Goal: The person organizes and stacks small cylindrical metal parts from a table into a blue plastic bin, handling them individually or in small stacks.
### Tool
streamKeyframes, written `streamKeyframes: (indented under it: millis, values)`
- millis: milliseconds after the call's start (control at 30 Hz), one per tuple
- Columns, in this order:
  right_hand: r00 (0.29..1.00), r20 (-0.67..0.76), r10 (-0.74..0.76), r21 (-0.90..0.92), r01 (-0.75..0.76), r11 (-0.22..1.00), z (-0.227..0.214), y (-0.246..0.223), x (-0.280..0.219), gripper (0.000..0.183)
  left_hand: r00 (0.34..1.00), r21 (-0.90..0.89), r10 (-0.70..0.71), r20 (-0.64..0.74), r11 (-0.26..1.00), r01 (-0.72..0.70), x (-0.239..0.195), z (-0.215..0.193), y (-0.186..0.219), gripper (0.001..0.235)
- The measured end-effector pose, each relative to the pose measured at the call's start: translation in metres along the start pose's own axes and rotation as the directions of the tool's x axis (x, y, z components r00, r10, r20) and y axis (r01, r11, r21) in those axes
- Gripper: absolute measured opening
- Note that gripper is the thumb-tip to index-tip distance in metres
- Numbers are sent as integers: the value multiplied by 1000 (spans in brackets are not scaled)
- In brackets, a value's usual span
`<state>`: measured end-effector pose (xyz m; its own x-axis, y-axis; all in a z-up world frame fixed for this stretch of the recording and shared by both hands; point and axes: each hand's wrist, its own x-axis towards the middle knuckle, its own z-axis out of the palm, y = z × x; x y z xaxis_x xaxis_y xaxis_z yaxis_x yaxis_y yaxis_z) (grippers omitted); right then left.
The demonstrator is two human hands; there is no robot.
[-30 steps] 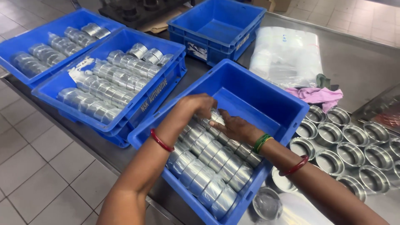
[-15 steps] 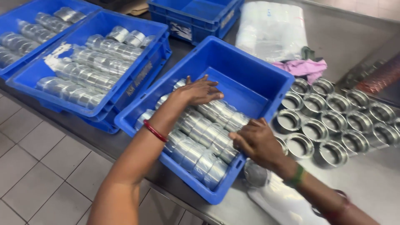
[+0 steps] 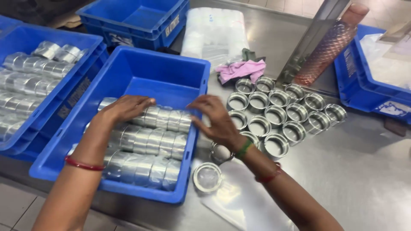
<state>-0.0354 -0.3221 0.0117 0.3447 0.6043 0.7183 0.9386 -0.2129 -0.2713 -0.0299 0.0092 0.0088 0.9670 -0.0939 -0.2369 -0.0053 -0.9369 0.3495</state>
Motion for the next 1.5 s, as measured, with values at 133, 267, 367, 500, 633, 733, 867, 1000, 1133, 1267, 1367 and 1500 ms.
streamKeyframes:
  millis: [133, 267, 367, 500, 633, 733, 867, 1000, 1133, 1267, 1367, 1500]
  values:
    - [876, -51, 480, -188, -481, 857, -51, 94, -61, 45, 991, -35, 45, -123, 998, -50, -6, -7, 16, 56]
    - [777, -71, 626, -473, -579, 664, -99, 189, -119, 52, 851, 54, 291, -436, 953, -298, -21, -14, 72, 34]
    - [800, -9, 600, -589, -489, 643, -110, 224, -138, 63, 721, -87, 369, -586, 857, -509, -64, 3, 163, 25]
    - [705, 129, 697, -582, -516, 629, -118, 225, -140, 63, 718, -327, 531, -450, 651, -686, -122, 75, 253, 27]
    - [675, 146, 723, -526, -567, 635, -125, 206, -158, 60, 793, -371, 609, -10, 734, -568, -150, 179, 298, 17]
    - [681, 132, 720, -517, -573, 637, -137, 196, -165, 61, 812, -325, 569, 126, 797, -508, -161, 235, 326, 22]
    - [702, 113, 703, -521, -561, 643, -150, 178, -196, 58, 844, -189, 534, -62, 824, -535, -178, 276, 340, 51]
    - [681, 119, 722, -514, -580, 632, -174, 141, -227, 58, 828, -167, 537, -162, 812, -560, -185, 256, 361, 63]
    - [755, 43, 654, -444, -572, 689, -205, 84, -263, 52, 911, -226, 411, 25, 890, -395, -182, 272, 353, 27]
    - [647, -343, 681, -387, -758, 525, -239, -5, -299, 37, 905, -324, 423, -46, 851, -414, -185, 272, 327, 7]
    - [450, -428, 784, -347, -882, 318, -246, -50, -343, 37, 906, -354, 419, -53, 841, -410, -193, 237, 332, 20]
    - [155, -330, 931, -174, -979, 102, -226, -72, -337, 60, 890, -257, 454, -36, 857, -447, -190, 235, 345, 37]
